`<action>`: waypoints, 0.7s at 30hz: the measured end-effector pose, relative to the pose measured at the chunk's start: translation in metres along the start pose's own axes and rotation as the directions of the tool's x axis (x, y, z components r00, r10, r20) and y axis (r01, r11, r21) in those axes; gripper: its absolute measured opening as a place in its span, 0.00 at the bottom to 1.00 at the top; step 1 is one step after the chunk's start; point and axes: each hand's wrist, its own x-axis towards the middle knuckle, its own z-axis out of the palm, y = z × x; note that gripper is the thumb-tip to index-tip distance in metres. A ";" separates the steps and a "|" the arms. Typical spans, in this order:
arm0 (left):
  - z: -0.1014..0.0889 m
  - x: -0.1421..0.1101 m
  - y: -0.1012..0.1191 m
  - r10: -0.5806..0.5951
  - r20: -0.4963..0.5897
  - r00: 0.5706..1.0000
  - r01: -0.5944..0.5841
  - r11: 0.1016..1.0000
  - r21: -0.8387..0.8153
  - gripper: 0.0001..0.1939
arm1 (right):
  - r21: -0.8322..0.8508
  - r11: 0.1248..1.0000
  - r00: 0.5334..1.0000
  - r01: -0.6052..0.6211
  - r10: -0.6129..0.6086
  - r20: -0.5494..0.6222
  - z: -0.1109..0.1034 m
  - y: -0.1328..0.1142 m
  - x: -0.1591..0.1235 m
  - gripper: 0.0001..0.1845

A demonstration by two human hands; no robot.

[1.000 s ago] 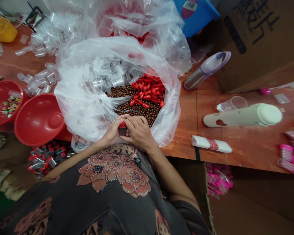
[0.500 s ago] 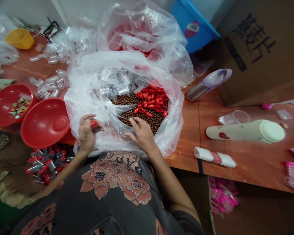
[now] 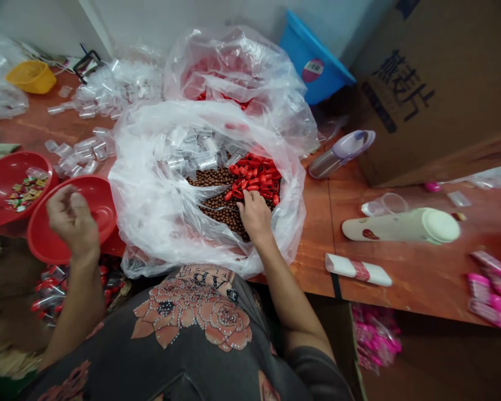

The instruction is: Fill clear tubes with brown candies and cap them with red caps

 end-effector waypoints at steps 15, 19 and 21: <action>0.229 -0.045 0.147 0.317 0.896 0.311 -0.523 0.844 -0.117 0.13 | 0.828 0.440 0.892 -0.348 0.427 0.148 -0.010 0.010 -0.033 0.36; 0.240 -0.058 0.155 0.248 0.929 0.273 -0.590 0.806 -0.042 0.15 | 0.884 0.321 0.894 -0.341 0.401 0.199 -0.017 0.008 -0.036 0.40; 0.238 -0.055 0.149 0.266 0.930 0.254 -0.535 0.840 -0.093 0.14 | 0.864 0.378 0.898 -0.332 0.407 0.167 -0.018 0.013 -0.038 0.38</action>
